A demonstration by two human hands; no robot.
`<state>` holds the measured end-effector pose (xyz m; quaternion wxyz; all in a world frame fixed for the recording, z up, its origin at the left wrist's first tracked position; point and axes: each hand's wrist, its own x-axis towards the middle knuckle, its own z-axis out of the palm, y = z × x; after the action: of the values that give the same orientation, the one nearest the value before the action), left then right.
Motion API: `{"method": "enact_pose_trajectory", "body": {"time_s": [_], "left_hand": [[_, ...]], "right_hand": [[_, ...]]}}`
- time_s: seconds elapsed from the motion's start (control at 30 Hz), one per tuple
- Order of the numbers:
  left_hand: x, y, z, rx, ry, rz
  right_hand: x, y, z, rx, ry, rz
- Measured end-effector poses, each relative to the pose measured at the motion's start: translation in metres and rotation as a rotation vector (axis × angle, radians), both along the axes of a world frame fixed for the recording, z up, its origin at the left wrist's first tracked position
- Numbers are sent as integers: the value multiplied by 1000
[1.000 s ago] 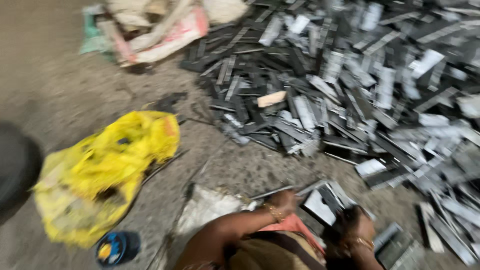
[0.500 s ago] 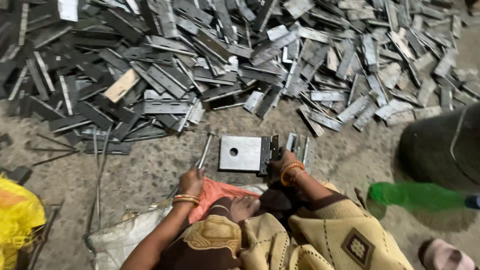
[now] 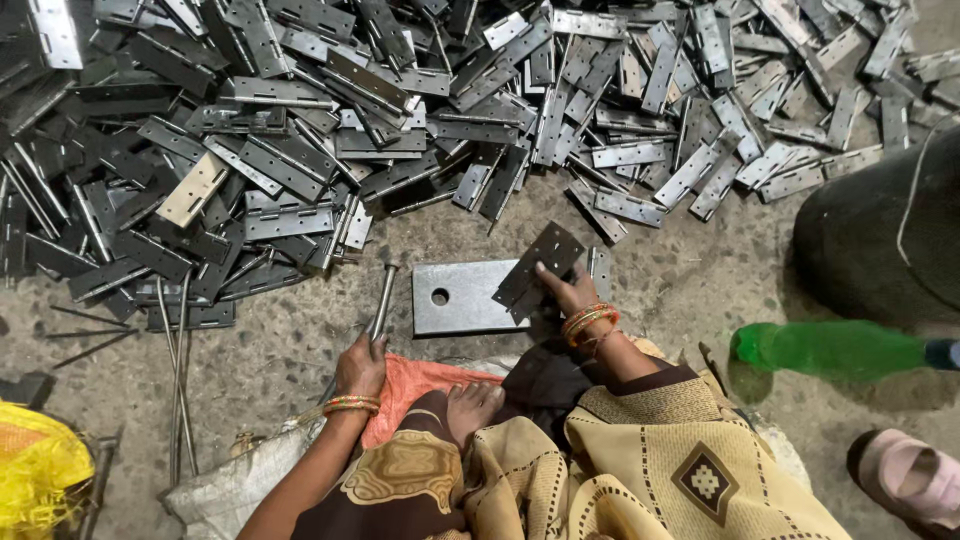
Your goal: The person sits on the floor and repeatedly assembles metal hinges by placing them on a metal block, inserting a pin, and striking it with a metal rod. The person then places the assembled hinge into a nearby bucket.
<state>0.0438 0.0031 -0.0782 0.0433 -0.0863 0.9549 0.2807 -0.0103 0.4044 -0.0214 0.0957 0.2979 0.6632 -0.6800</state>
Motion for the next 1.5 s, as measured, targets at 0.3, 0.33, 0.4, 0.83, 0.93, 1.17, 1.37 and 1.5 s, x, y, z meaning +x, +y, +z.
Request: {"method": "enact_pose_trajectory", "body": {"time_s": [0.3,0.33,0.4,0.83,0.93,1.17,1.37,1.5], "left_hand": [[5,2,12,77,-1,-4],[5,2,12,90,-3,-2],[4,1,9,51,-38,3],[-30,71,208,374,167,-122],[-30,88,300,752,525,-247],[-20,125,317,814,1153,-486],[-10,142,192,-24,22,-482],[-15,131,192,66,108,-402]], "right_hand": [[9,-46,19,682,652,178],[12,-49,24,616,655,207],[13,-55,33,656,688,224],[15,-67,50,544,555,292],[16,-67,54,534,658,314],[19,-68,59,554,555,378],[25,-68,44,603,573,428],[26,-71,38,568,618,401]]}}
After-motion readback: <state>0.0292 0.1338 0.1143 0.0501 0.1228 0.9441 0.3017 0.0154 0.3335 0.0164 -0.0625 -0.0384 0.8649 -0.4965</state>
